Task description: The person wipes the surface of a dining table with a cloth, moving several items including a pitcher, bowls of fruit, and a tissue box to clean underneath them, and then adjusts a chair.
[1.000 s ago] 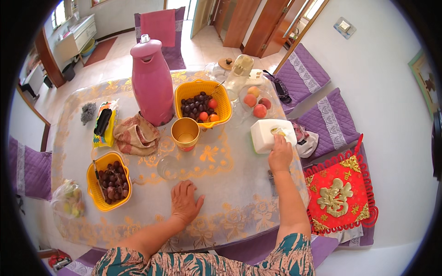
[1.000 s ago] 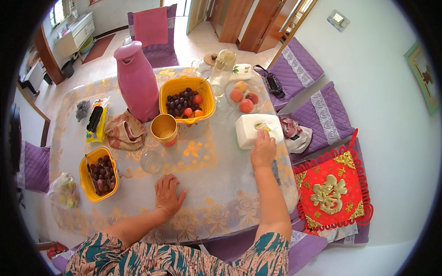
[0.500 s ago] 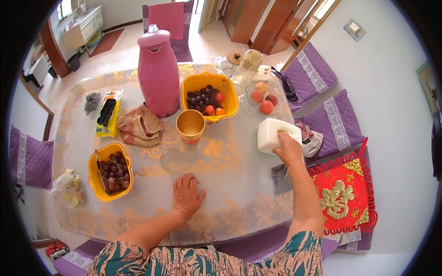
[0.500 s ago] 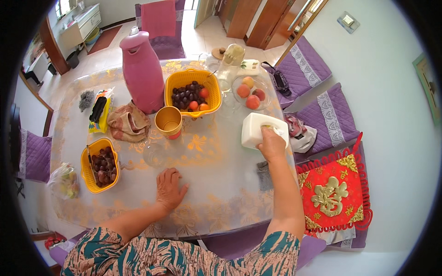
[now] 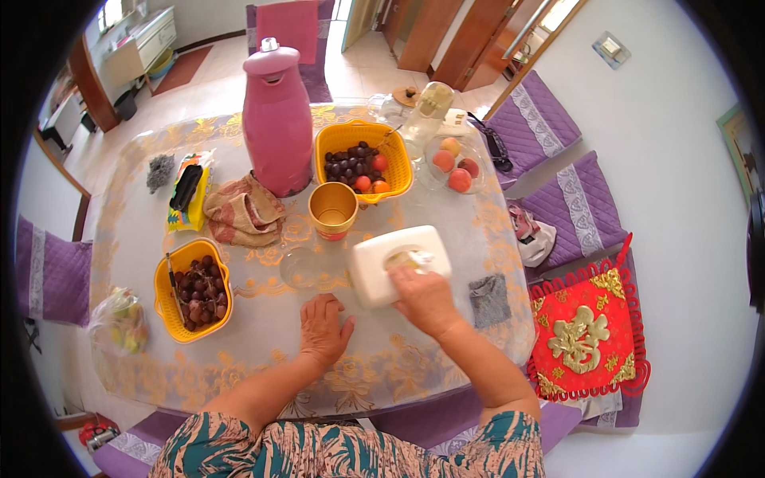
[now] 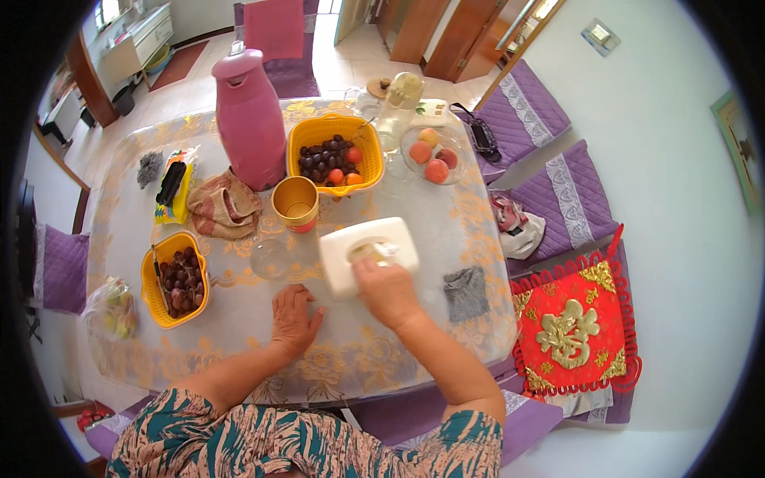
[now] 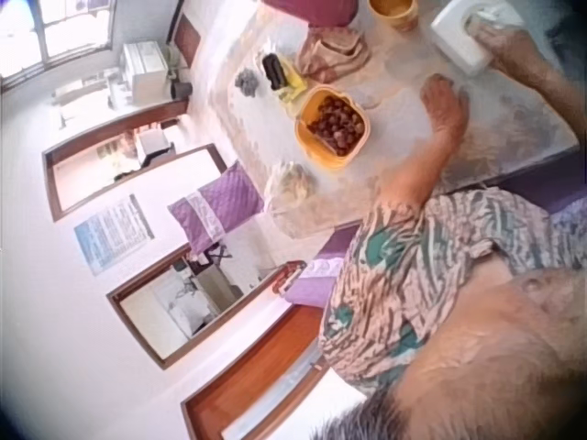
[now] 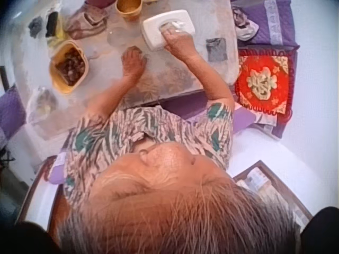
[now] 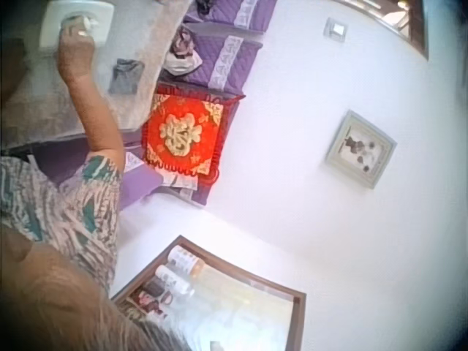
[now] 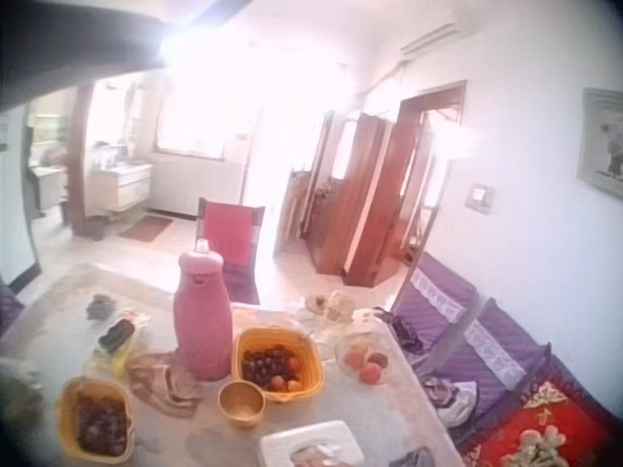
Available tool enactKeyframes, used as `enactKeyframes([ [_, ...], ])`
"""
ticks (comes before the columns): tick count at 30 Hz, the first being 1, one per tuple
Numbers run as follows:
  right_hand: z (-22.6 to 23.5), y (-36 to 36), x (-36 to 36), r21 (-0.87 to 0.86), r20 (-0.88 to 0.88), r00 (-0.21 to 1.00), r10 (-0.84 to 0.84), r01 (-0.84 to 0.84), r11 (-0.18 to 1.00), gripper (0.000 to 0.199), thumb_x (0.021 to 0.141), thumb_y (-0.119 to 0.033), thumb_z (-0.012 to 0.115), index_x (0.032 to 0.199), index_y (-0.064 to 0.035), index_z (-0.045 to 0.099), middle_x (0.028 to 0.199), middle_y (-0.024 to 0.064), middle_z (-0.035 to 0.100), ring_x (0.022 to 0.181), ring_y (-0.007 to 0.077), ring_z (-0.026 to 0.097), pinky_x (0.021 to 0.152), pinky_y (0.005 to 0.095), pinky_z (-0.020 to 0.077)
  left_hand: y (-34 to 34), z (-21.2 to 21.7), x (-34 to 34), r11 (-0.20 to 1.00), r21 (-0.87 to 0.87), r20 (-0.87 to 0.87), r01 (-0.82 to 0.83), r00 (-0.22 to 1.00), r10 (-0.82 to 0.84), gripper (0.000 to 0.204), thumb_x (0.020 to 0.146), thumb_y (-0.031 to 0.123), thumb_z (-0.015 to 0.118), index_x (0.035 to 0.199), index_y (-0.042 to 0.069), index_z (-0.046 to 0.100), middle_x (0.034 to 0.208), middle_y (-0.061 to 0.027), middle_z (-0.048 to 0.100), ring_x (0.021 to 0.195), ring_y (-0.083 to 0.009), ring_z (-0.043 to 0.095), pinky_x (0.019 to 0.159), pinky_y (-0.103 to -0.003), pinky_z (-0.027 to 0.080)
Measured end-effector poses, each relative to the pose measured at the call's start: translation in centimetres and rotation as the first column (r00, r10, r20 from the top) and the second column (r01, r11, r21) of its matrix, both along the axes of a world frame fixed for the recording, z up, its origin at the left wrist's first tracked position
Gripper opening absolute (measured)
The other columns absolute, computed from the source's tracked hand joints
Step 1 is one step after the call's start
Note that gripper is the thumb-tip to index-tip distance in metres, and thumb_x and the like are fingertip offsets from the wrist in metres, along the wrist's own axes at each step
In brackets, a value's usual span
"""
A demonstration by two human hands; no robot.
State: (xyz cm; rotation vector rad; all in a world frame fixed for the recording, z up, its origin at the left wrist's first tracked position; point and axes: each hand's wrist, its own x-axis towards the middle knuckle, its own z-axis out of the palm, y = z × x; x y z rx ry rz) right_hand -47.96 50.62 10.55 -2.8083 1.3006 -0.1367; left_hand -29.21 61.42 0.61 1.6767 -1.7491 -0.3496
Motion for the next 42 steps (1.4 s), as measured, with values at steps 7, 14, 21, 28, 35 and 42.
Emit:
enactKeyframes([
  [7,-0.6,2.1,-3.7,-0.115,0.432,0.9,-0.051,0.111,0.987,0.052,0.079,-0.018,0.074,0.126,-0.0072,0.055,0.126,0.0125,0.06,0.094,0.0298,0.064,0.077,0.037,0.0528,0.1,0.2,0.3,1.0,0.011,0.041,-0.01,0.999,0.009,0.027,0.079,0.014,0.068,0.099,0.006,0.051,0.107,-0.0138,0.05,0.107,-0.034,0.045,0.095,-0.045,0.031],
  [14,-11.7,3.7,-16.2,0.026,0.14,0.573,-0.807,0.813,0.582,0.067,0.089,-0.03,0.062,0.15,-0.0217,0.035,0.155,0.0189,0.029,0.144,0.0416,0.022,0.111,0.0604,0.0203,-0.1,0.0,-0.3,0.999,0.029,0.063,0.013,0.998,-0.015,0.029,0.08,0.017,0.068,0.101,0.004,0.053,0.109,-0.0149,0.049,0.109,-0.0358,0.044,0.097,-0.047,0.03],
  [21,-13.0,-0.9,-11.1,-0.018,0.304,0.844,-0.441,0.468,0.883,0.059,0.088,-0.01,0.056,0.145,-0.0201,0.044,0.152,0.0132,0.036,0.143,0.0353,0.028,0.113,0.0542,0.0225,0.1,0.6,-0.1,0.998,0.061,0.115,0.0,0.993,-0.007,0.033,0.08,0.019,0.068,0.105,0.004,0.052,0.11,-0.0159,0.049,0.111,-0.0369,0.043,0.099,-0.049,0.029],
  [28,-12.0,-6.3,-5.7,0.067,0.384,0.911,-0.15,0.134,0.989,0.048,0.09,-0.008,0.05,0.137,-0.0177,0.054,0.149,0.0103,0.043,0.142,0.0314,0.032,0.115,0.0498,0.0224,-0.2,0.4,-0.2,0.998,0.058,0.145,0.032,0.989,-0.04,0.038,0.08,0.018,0.066,0.11,0.001,0.05,0.112,-0.0195,0.047,0.109,-0.0393,0.042,0.097,-0.05,0.03],
  [35,-12.2,-9.3,-2.3,0.048,0.402,0.912,-0.083,0.07,0.996,0.045,0.091,-0.013,0.049,0.134,-0.0222,0.057,0.148,0.0095,0.044,0.141,0.0312,0.035,0.114,0.0491,0.0252,-0.2,0.6,-0.4,0.999,0.052,0.207,0.005,0.978,-0.016,0.044,0.08,0.021,0.067,0.112,-0.002,0.05,0.113,-0.0209,0.048,0.11,-0.0405,0.044,0.097,-0.051,0.032],
  [42,-13.5,-10.9,-8.0,-0.072,0.292,0.893,-0.343,0.378,0.923,0.053,0.088,-0.014,0.056,0.14,-0.0213,0.049,0.15,0.0099,0.041,0.141,0.0301,0.034,0.113,0.0495,0.0263,-0.2,0.8,-0.2,0.996,0.088,0.193,-0.005,0.981,-0.012,0.045,0.08,0.021,0.068,0.113,-0.003,0.05,0.115,-0.022,0.048,0.111,-0.041,0.043,0.097,-0.052,0.032],
])
